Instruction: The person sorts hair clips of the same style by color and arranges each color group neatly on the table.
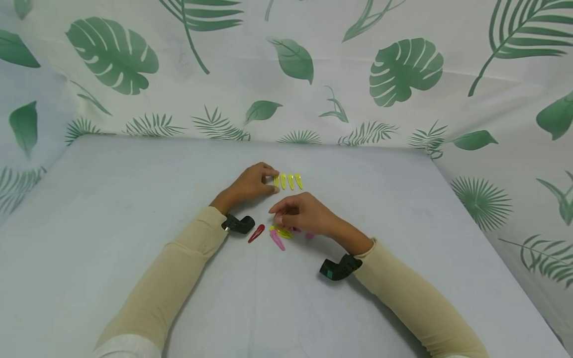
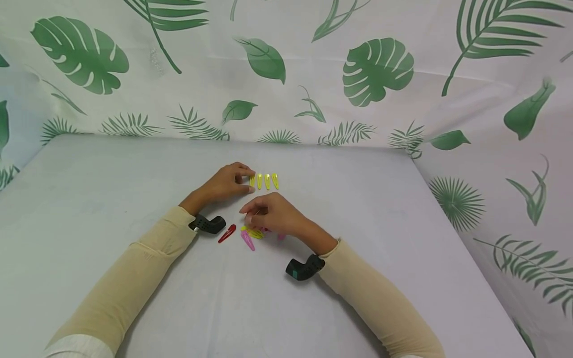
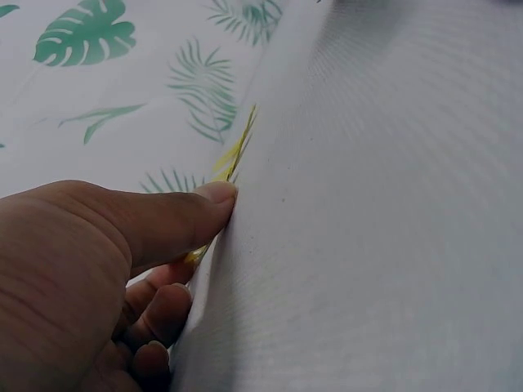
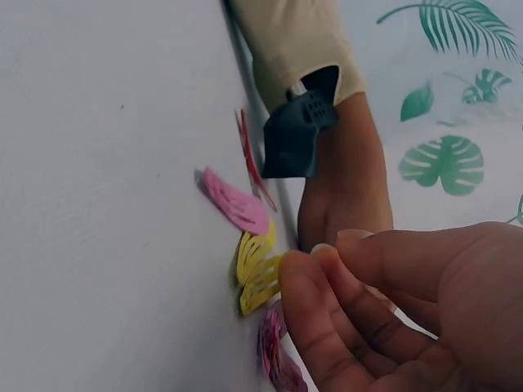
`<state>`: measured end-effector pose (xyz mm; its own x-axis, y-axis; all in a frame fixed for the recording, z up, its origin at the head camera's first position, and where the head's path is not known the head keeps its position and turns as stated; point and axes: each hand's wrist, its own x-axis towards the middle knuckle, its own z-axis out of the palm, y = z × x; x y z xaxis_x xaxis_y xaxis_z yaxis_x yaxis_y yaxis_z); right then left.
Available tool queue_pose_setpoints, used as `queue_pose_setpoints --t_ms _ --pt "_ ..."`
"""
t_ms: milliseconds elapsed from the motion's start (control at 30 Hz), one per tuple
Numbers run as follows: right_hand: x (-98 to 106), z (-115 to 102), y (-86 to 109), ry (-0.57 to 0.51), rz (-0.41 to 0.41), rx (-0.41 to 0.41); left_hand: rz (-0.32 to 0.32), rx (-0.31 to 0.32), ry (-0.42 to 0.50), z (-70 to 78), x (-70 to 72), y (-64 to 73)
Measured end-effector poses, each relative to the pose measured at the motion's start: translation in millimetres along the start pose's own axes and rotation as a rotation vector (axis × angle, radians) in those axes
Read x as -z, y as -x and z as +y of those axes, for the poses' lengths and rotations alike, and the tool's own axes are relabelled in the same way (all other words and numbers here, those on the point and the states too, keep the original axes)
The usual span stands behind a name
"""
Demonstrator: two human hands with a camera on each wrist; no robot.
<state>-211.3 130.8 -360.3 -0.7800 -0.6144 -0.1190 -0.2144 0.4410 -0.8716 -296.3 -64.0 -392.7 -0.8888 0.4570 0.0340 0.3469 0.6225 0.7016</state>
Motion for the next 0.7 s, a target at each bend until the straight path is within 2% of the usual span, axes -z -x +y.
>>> queue_pose_setpoints --t_ms 200,400,500,700 --pt "0.9 4.8 1.5 0.047 0.047 0.003 -0.006 0.025 0.003 1.2 -0.3 0.3" --pt "-1.1 7.5 1.6 0.14 0.036 -0.023 -0.009 0.029 -0.004 0.6 -0.9 0.8" --pt "-2.9 6.8 2.4 0.198 0.022 -0.012 -0.009 0.028 -0.006 0.4 -1.0 0.4" --pt "-7.0 7.3 2.3 0.241 0.024 0.034 -0.009 0.023 0.0 0.1 -0.8 -0.3"
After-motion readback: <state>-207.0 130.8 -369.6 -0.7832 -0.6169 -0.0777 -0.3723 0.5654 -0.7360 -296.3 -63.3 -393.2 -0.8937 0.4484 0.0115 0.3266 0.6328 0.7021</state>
